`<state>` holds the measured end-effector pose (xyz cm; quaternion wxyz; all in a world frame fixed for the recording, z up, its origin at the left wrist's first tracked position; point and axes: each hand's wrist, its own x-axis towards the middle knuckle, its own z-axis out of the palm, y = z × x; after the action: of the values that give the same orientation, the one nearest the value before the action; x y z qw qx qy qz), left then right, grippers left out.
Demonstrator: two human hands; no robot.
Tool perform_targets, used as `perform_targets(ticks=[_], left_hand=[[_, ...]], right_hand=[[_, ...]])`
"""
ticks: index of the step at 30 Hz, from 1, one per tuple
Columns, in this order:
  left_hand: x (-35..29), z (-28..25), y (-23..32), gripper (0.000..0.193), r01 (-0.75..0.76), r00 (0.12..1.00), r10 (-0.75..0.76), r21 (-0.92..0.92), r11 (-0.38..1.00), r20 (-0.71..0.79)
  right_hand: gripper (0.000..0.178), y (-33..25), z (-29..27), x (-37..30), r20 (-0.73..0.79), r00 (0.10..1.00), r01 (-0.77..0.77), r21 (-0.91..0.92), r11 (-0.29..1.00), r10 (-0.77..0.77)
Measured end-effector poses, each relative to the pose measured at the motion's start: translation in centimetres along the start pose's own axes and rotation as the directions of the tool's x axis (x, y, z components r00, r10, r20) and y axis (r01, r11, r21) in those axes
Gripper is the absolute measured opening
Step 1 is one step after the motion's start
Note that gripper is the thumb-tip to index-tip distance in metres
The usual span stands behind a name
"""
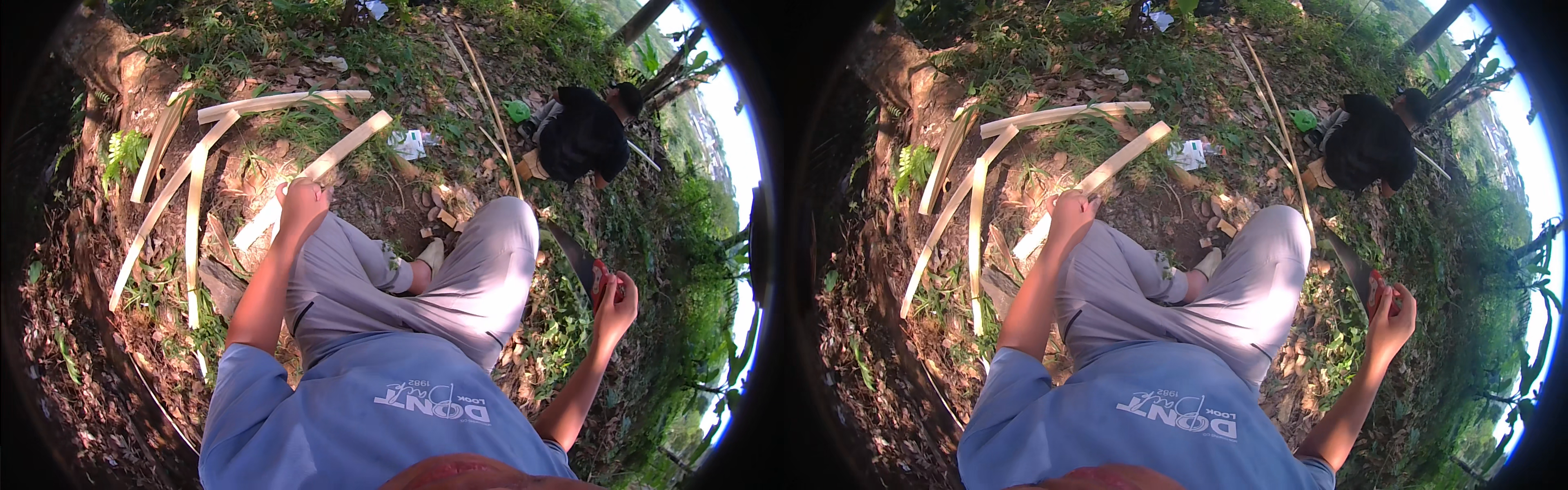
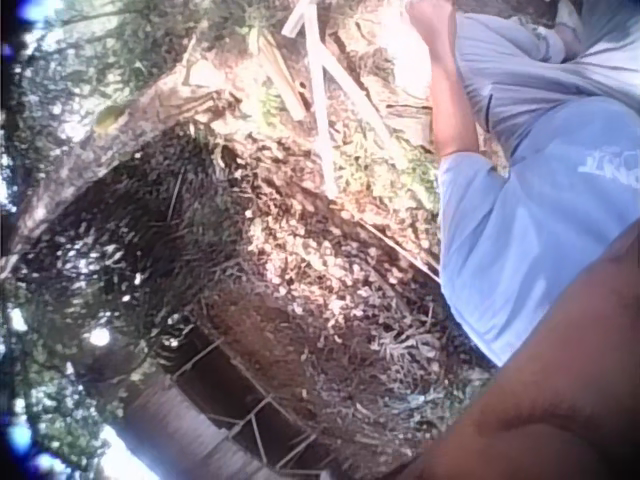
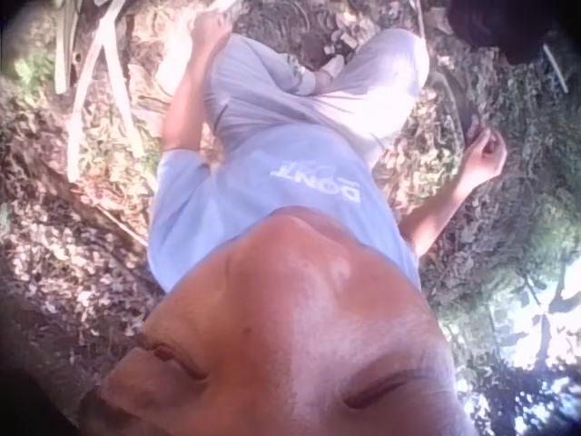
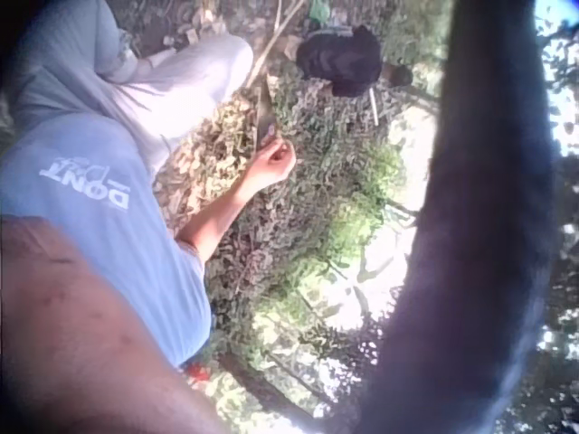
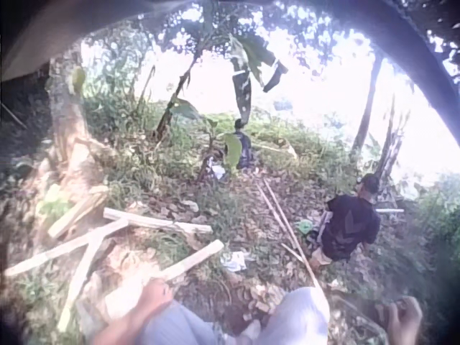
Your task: The person sits on the ground in a wooded area and uses a red-handled machete to split and shape thin wooden sticks. They repeatedly hold the sticks against their leg and strike them with the blade to create smaller pieces, which are placed on the ground nearby.
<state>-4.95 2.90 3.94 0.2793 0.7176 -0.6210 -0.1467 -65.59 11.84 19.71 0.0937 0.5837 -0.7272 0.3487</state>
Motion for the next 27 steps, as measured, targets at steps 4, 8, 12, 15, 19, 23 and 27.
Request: perform_targets(ticks=[4, 8, 12, 15, 19, 23, 27], left_hand=[[-1.7, -3.0, -3.3, 0.037, 0.232, 0.973, -0.231, -0.180, 0.956, 0.029], [-3.9, -3.0, -4.2, 0.094, 0.436, 0.889, -0.327, 0.372, 0.819, -0.321], [-5.0, -3.0, -7.3, 0.097, 0.541, 0.841, -0.539, 0.064, 0.838, -0.053], [-7.5, 2.5, -8.6, 0.099, 0.432, 0.884, -0.465, 0.284, 0.856, 0.057], [-6.8, 1.8, -6.5, 0.097, 0.485, 0.866, -0.496, 0.131, 0.865, 0.062], [-7.5, 1.5, -6.9, 0.095, 0.561, 0.817, -0.575, 0.165, 0.811, 0.046], [-4.7, 3.2, -7.9, 0.090, 0.529, 0.838, -0.542, 0.148, 0.836, 0.061]], right_hand=[[0.027, -7.3, 2.3, 6.4, -0.003, 0.994, 0.109, 0.036, 0.993, -0.109], [0.022, -13.0, 7.6, 11.8, 0.055, 0.975, 0.209, 0.077, 0.975, -0.213], [0.022, -15.8, 16.9, 16.2, 0.220, 0.930, 0.268, 0.149, 0.952, -0.296], [0.026, -11.9, 27.1, 17.7, 0.311, 0.921, 0.180, 0.192, 0.965, -0.233], [0.027, -1.4, 36.4, 14.5, 0.381, 0.922, 0.036, 0.102, 0.994, -0.072], [0.028, -0.3, 39.5, 15.5, 0.434, 0.901, -0.141, 0.239, 0.961, 0.024], [0.026, 4.6, 40.3, 17.0, 0.360, 0.920, -0.257, 0.258, 0.931, 0.154]])
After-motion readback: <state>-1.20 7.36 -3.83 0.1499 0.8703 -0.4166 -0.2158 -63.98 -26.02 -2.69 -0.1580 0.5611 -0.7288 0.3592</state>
